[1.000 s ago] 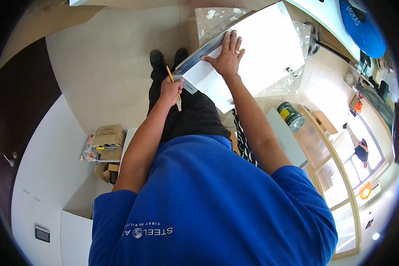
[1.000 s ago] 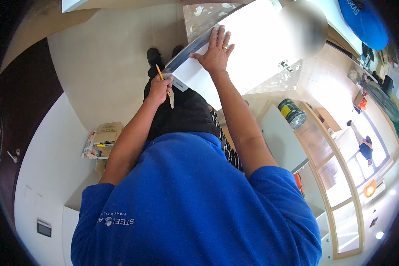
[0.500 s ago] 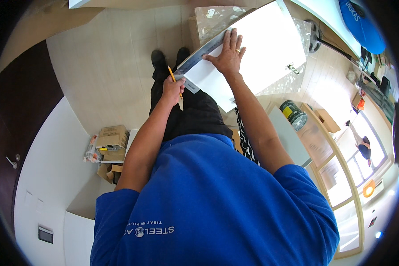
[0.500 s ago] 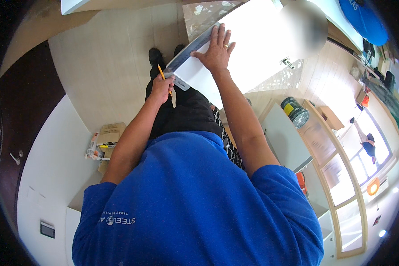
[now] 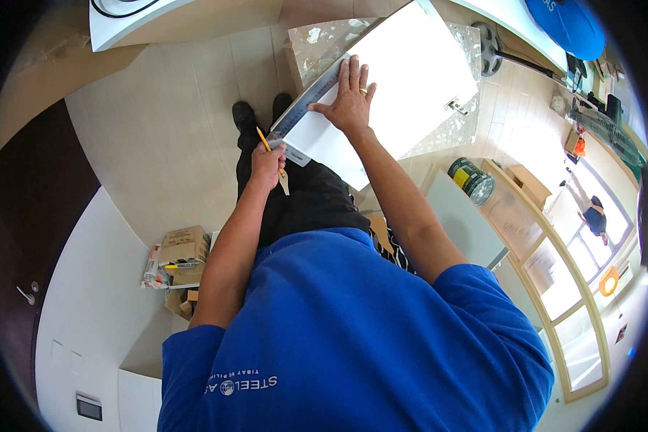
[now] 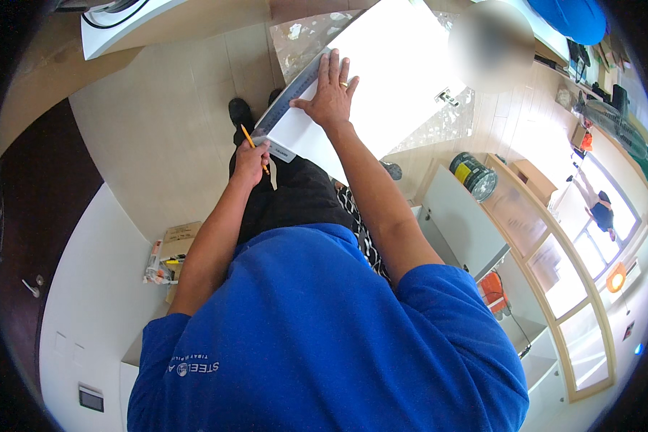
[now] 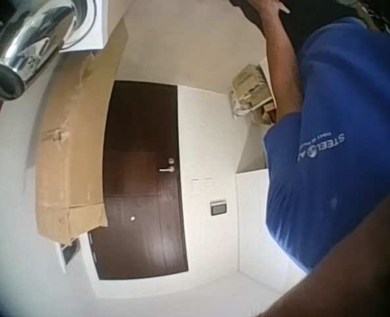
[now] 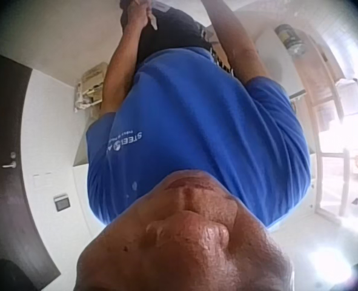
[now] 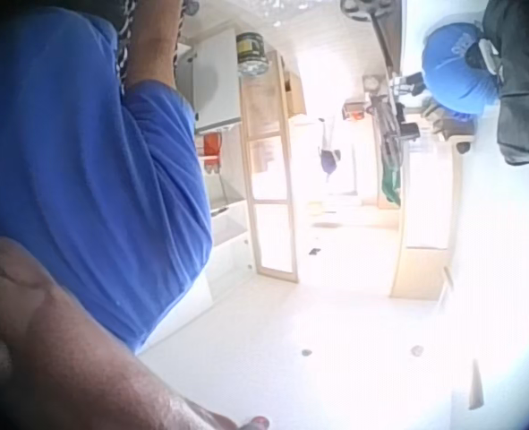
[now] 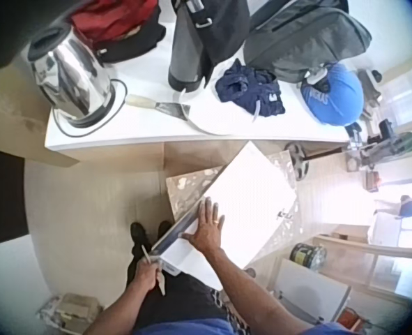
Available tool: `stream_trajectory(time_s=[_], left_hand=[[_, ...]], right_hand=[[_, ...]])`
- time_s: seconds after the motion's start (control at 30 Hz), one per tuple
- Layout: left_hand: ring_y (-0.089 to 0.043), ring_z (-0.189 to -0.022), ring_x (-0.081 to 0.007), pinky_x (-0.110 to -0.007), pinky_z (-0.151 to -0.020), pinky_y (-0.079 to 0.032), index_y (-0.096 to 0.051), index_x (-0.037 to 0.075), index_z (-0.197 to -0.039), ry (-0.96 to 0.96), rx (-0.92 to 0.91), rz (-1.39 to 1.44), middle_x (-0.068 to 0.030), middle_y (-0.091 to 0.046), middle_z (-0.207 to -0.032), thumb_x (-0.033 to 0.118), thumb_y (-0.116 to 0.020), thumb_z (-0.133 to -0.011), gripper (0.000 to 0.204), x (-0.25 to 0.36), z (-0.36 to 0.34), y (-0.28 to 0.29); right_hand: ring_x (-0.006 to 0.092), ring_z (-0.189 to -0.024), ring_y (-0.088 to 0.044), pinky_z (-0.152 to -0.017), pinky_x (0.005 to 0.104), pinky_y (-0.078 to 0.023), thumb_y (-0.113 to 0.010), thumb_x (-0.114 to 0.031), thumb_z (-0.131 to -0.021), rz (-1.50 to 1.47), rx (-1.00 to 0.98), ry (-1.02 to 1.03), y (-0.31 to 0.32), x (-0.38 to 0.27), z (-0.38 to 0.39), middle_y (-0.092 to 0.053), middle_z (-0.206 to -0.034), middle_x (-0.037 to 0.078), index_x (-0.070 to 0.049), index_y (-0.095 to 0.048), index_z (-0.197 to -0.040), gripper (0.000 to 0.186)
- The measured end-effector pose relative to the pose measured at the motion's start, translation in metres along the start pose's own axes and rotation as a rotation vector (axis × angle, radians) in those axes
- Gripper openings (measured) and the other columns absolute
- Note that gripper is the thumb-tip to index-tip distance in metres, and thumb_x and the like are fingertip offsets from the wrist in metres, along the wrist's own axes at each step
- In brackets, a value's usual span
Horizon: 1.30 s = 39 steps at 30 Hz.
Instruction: The person measures and marks a white cabinet door using a metal ruler and a pencil. They align the ruler along the edges and draw straight lines to indicate cut or drill locations.
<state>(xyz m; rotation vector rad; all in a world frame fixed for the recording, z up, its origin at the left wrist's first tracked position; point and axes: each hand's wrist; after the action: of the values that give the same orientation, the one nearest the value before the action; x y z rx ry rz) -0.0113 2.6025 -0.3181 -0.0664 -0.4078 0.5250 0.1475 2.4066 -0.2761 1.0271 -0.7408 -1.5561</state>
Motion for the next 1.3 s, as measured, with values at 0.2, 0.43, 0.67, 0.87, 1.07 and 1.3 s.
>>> stream_trajectory(time_s=[0.2,0.43,0.67,0.87,1.07,1.3], left_hand=[[-0.053,-0.062,-0.0078,-0.022,-0.05,-0.042,-0.062,0.008,-0.104,0.025,-0.009,-0.007,0.0008,-0.059,-0.082,0.005,-0.072,-0.094,0.014,0.003,0.002,0.0],[-0.049,-0.058,-0.0062,-0.021,-0.047,-0.039,-0.063,0.008,-0.111,0.017,0.032,-0.122,0.002,-0.055,-0.078,0.021,-0.072,-0.098,0.02,0.015,0.011,0.016],[-0.047,-0.059,-0.008,-0.026,-0.048,-0.037,-0.07,0.008,-0.123,-0.138,0.155,-0.54,0.0011,-0.052,-0.076,0.03,-0.065,-0.103,0.03,0.039,0.006,0.073],[-0.054,-0.062,-0.0086,-0.027,-0.058,-0.046,-0.069,0.002,-0.126,-0.267,-0.025,-0.713,-0.0027,-0.065,-0.082,0.021,-0.062,-0.104,0.03,0.089,0.019,0.043],[-0.058,-0.06,-0.0107,-0.028,-0.053,-0.048,-0.062,0.003,-0.133,-0.279,-0.108,-1.015,-0.0044,-0.064,-0.085,0.014,-0.055,-0.105,0.031,0.082,0.014,0.042],[-0.061,-0.061,-0.0112,-0.024,-0.052,-0.048,-0.065,0.005,-0.13,-0.104,-0.172,-0.687,-0.0052,-0.063,-0.09,0.012,-0.055,-0.104,0.029,0.092,0.031,0.042]], right_hand=[[0.0386,-0.161,0.0,-0.123,0.0686,-0.01,-0.091,-0.063,-0.062,0.008,-0.011,-0.005,0.001,-0.001,0.0,-0.004,-0.175,0.013,-0.01,-0.01,-0.167,0.143],[0.04,-0.161,0.0,-0.123,0.0687,-0.011,-0.085,-0.073,-0.06,0.085,0.001,0.007,-0.006,0.003,-0.002,-0.003,-0.175,0.014,-0.008,-0.011,-0.167,0.145],[0.0403,-0.16,0.0,-0.123,0.0696,-0.011,-0.083,-0.078,-0.061,0.096,0.013,0.034,-0.012,0.003,-0.005,-0.002,-0.175,0.014,-0.009,-0.011,-0.167,0.146],[0.0355,-0.161,-0.002,-0.125,0.0674,-0.009,-0.086,-0.069,-0.066,0.045,-0.016,-0.015,-0.006,0.002,0.0,-0.004,-0.176,0.009,-0.013,-0.013,-0.167,0.138],[0.0349,-0.161,-0.002,-0.125,0.0673,-0.01,-0.086,-0.07,-0.065,0.053,0.016,0.0,-0.008,0.002,-0.002,-0.005,-0.176,0.008,-0.013,-0.015,-0.167,0.137],[0.0336,-0.161,-0.002,-0.125,0.0677,-0.009,-0.085,-0.071,-0.066,0.053,0.024,-0.002,-0.013,0.005,-0.002,-0.005,-0.176,0.007,-0.015,-0.015,-0.167,0.136]])
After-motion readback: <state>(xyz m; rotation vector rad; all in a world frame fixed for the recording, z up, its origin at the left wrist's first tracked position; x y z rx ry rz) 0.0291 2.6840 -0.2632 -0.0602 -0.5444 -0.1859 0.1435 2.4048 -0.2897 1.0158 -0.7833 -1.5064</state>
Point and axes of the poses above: each hand's wrist, its own z-axis away from the middle knuckle, its own y-axis out of the back of the hand, x = y × z
